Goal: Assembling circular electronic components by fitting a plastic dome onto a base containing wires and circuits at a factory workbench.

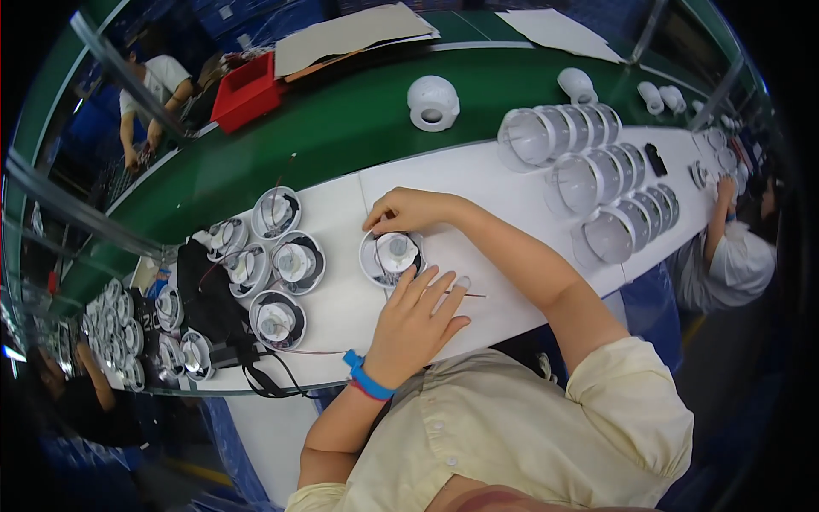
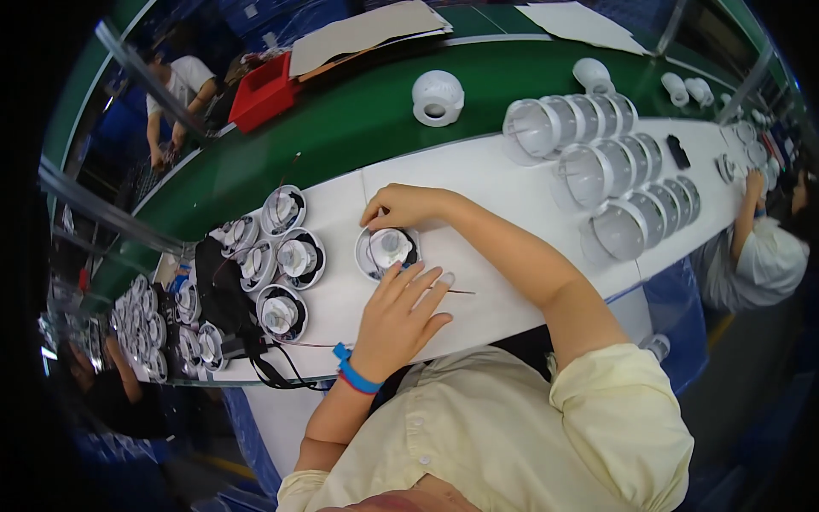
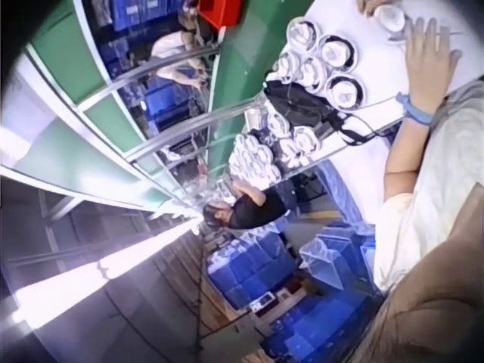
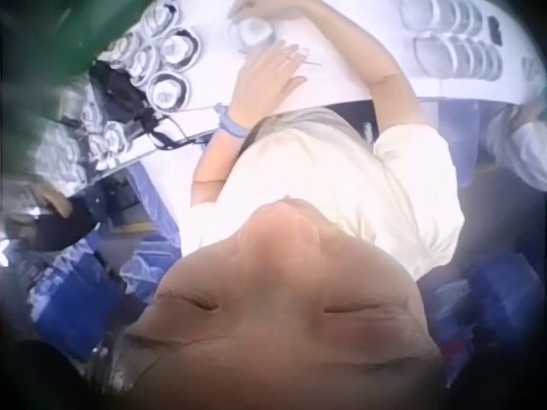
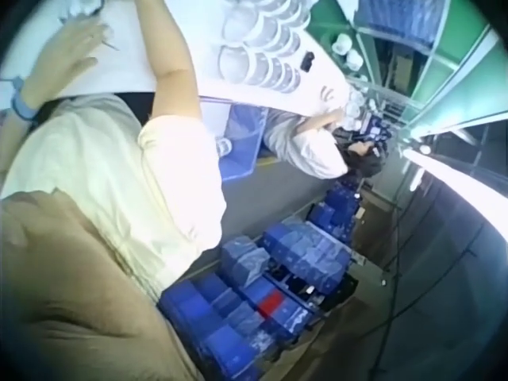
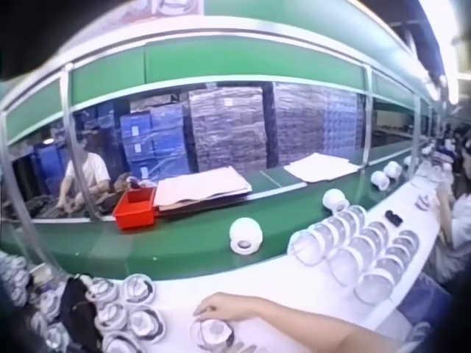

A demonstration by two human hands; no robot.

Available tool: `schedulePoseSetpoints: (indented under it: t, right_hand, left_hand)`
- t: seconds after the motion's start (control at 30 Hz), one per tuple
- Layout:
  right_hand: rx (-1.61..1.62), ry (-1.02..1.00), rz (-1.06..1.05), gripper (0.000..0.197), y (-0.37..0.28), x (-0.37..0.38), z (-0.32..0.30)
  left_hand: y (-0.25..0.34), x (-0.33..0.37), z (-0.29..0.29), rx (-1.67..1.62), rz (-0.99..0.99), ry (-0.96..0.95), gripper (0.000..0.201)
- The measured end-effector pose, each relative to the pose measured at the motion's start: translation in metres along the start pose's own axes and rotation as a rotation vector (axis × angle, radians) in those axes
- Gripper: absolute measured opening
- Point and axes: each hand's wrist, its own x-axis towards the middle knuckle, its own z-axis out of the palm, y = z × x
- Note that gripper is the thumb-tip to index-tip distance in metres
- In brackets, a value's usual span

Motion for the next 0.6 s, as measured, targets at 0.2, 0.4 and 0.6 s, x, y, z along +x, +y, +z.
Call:
schedulePoseSetpoints:
  t: [0.2,0.4,0.6]
  right_hand:
    - [-1.021,1.220,0.245,0.042,0.031,-0.075,-0.092]
    - [-1.277,1.222,0.280,0.037,0.100,-0.152,-0.118]
    - [-0.855,0.977,0.235,0.049,0.018,-0.169,-0.021]
  left_hand:
    - [0.001,-0.020,0.047,0.021,0.048,-0.370,0.030]
    - [-0.014,0.000,0.046,-0.135,0.134,-0.055,0.019]
    - [-0.037,0.008,0.039,-0.187,-0.147,0.439,0.019]
